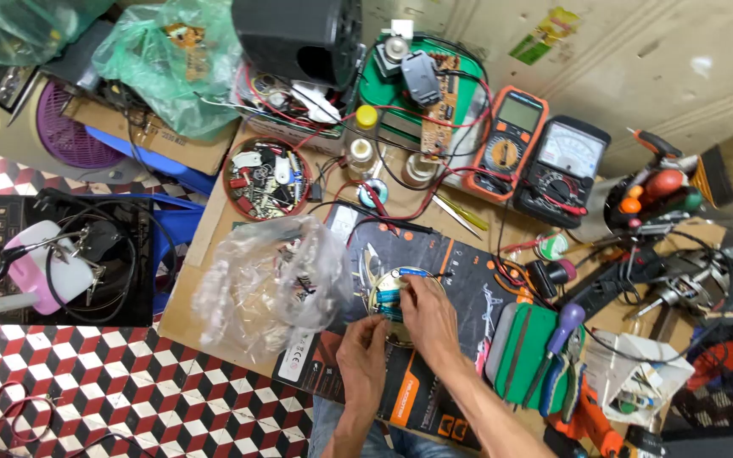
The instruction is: The recorder is inspecting, assembling, and testing components of a motor assembly at a repair workbench.
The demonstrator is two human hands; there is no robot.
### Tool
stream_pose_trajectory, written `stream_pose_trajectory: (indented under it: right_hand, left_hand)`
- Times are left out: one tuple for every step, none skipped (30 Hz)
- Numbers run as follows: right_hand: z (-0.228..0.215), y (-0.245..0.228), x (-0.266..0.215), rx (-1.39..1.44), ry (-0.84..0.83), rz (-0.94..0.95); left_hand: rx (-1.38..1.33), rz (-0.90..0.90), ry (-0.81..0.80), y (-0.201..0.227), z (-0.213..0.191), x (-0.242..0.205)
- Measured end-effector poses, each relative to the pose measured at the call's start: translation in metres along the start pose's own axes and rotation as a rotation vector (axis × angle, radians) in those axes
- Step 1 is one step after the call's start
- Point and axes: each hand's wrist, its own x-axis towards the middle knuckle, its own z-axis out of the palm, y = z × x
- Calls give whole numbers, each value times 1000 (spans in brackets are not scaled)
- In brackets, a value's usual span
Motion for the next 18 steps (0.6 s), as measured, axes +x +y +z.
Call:
stream_pose_trajectory:
  right_hand:
    - [5,4,8,0,-6,-8]
    - [10,8,17,-95,-17,-54]
    - [15,12,24,-190,-30,-100]
    - [21,19,27,-190,-38,-107]
    - [27,25,29,-257,-51,-106]
    - [32,31,31,-325,-63,-106]
    - [32,29,29,-325,-71,-115]
    - [32,26,27,-334,-70,-140]
    - [32,23,25,-341,-68,-167]
    - [33,23,25,-339,-76,-178]
    - [35,22,25,-356,-42,-175]
    - [37,20,25,-373,-8,-173]
    - [39,20,26,-364,-12,-185]
    - [39,20,27,-377,-31,-174]
    - [39,20,31,-393,-43,-162]
    - [41,20,32,-387,-40,-172]
    - [41,22,32,-380,-49,-169]
    - [42,24,32,-374,-59,-167]
  left_hand:
    - [-5,0,9,-4,-2,-1]
    - [-6,-12,-2,-7,-4,-2]
    - [-6,-26,-12,-12,-6,-4]
    - [-10,-29,-2,-6,-9,-8]
    - [25,-44,-13,-1,-12,-12]
    - [61,-59,-25,5,-15,-17]
    - [57,-62,-14,13,-19,-23]
    - [58,-10,10,22,-23,-29]
    - [60,43,37,30,-26,-34]
    - [57,42,50,42,-34,-36]
    - [82,197,133,54,-43,-39]
    - [108,352,216,66,-52,-42]
    - [111,355,231,63,-63,-33]
    - [31,283,338,61,-73,-25]
    - [-53,214,437,60,-83,-16]
    - [-55,223,446,72,-90,-1]
    - [-7,247,453,84,-96,13]
    - [41,269,460,95,-102,26]
